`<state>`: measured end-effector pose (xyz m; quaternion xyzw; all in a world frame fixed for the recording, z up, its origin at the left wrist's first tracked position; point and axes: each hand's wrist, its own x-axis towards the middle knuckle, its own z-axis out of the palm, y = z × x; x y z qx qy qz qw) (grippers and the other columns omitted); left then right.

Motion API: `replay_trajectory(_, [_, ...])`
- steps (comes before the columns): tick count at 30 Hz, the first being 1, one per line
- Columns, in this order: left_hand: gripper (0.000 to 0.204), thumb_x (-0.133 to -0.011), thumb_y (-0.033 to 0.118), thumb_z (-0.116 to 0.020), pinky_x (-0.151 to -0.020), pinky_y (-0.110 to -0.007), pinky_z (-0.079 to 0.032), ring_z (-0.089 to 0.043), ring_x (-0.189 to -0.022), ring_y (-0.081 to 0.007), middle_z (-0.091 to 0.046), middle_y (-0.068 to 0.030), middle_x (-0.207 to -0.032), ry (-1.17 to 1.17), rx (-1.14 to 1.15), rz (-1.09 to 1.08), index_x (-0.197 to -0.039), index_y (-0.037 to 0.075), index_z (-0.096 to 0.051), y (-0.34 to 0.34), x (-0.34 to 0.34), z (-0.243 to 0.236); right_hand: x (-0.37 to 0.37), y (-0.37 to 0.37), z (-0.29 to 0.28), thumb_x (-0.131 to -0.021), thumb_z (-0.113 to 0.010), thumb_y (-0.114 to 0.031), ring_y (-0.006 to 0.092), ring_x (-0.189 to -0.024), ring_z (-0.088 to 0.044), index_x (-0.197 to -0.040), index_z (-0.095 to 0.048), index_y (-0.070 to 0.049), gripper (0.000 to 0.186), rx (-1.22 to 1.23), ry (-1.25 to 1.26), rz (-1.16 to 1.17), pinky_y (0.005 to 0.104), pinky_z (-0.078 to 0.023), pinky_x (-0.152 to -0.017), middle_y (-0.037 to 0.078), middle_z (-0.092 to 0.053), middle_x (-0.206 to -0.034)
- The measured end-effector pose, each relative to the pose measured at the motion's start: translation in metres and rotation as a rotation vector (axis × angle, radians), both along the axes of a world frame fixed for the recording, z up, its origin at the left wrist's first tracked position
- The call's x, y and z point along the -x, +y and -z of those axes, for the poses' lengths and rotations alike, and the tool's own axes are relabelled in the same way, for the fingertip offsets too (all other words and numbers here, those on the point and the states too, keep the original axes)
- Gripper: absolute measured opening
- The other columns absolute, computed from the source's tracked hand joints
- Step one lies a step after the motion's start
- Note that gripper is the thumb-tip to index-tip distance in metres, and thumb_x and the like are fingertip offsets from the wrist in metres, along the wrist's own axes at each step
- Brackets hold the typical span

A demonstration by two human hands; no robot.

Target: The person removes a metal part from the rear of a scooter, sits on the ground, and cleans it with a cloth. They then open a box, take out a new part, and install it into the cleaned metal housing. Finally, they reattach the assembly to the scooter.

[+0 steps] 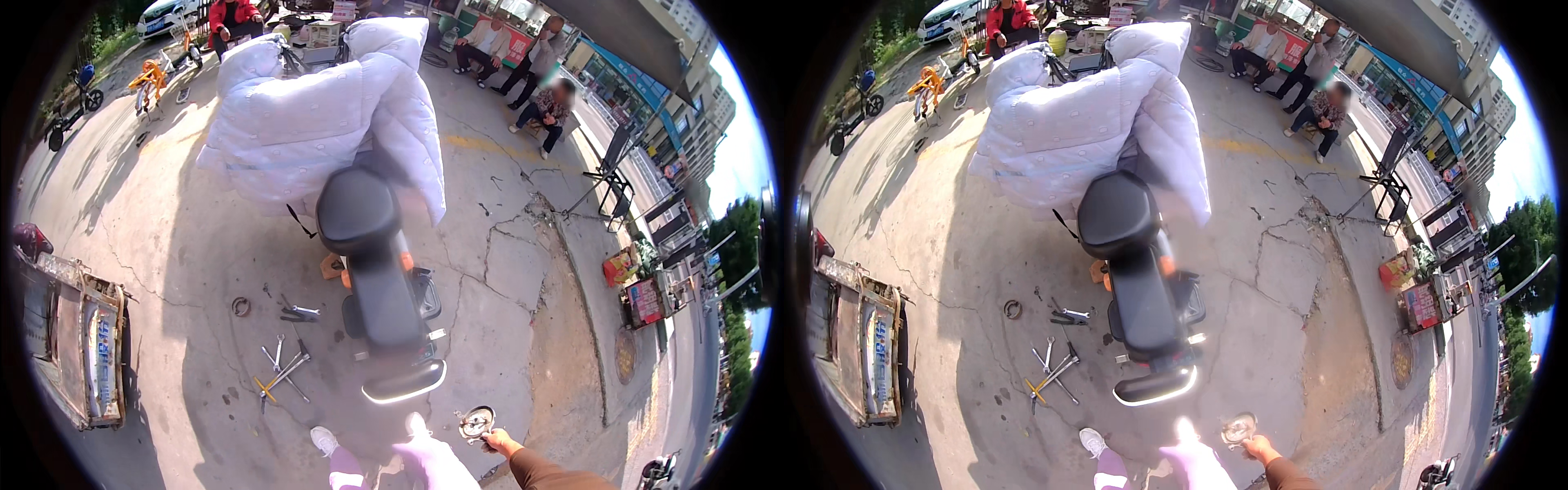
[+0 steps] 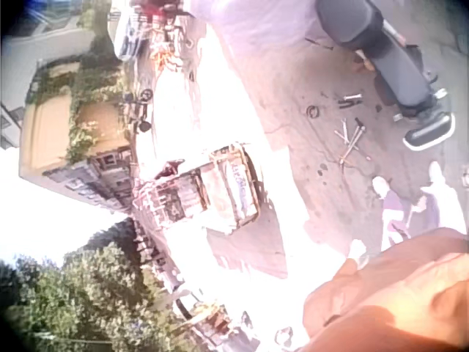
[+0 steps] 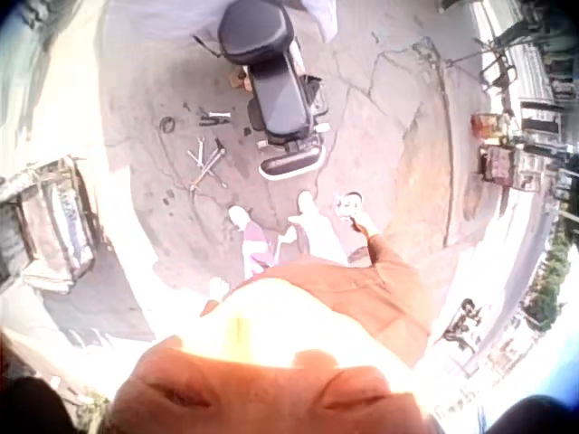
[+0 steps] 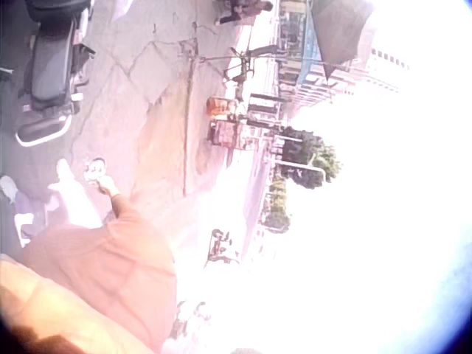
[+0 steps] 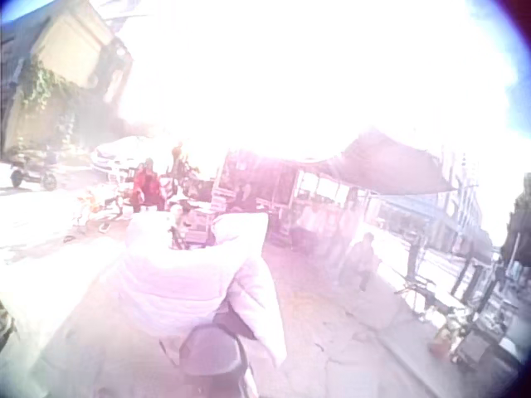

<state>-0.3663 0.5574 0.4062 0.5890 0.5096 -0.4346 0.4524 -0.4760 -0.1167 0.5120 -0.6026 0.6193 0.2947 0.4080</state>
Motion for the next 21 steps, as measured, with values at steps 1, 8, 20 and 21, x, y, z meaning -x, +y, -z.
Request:
replay_trajectory(1, [0.025,-0.072,0.034,-0.059,-0.073,-0.046,-0.046,-0.057,-0.081,-0.0276,-0.058,-0.0075,-0.086,-0.042,-0.024,0.073,-0.084,0.013,-0.053,-0.012,-0.020,-0.030,0.009,0.000,-0.022,-0.089,-0.055,-0.023,0.0222,-0.057,-0.064,-0.094,-0.063,0.004,0.028,0.016,-0.030,0.064,0.0334,-0.049,-0.049,0.015,-0.067,-0.074])
replay_trajectory(8, [0.035,-0.085,0.015,-0.052,-0.062,-0.040,-0.050,-0.063,-0.070,-0.0246,-0.061,-0.0089,-0.089,-0.247,-0.079,0.586,-0.118,0.006,-0.046,-0.123,-0.068,-0.175,0.156,-0.060,0.031,-0.097,-0.038,-0.021,0.0192,-0.043,-0.054,-0.091,-0.056,-0.006,0.024,-0.125,-0.085,0.945,0.0291,-0.040,-0.034,0.008,-0.056,-0.057])
replay_trajectory(20, [0.034,-0.083,0.010,-0.052,-0.083,-0.036,-0.051,-0.065,-0.096,-0.0280,-0.067,-0.0182,-0.104,-0.495,-0.333,0.995,-0.115,0.001,-0.061,-0.360,-0.073,-0.183,0.217,-0.185,0.093,-0.096,-0.047,-0.022,0.0232,-0.056,-0.054,-0.093,-0.051,-0.004,0.019,-0.320,-0.577,1.020,0.0312,-0.044,-0.047,0.013,-0.054,-0.067])
replay_trajectory(21, [0.033,-0.083,0.013,-0.054,-0.086,-0.035,-0.049,-0.064,-0.100,-0.0283,-0.067,-0.0184,-0.105,-0.491,-0.337,1.040,-0.114,0.001,-0.062,-0.381,-0.072,-0.186,0.211,-0.205,0.060,-0.096,-0.048,-0.022,0.0236,-0.055,-0.054,-0.092,-0.052,-0.004,0.019,-0.341,-0.484,1.091,0.0315,-0.044,-0.045,0.013,-0.055,-0.067])
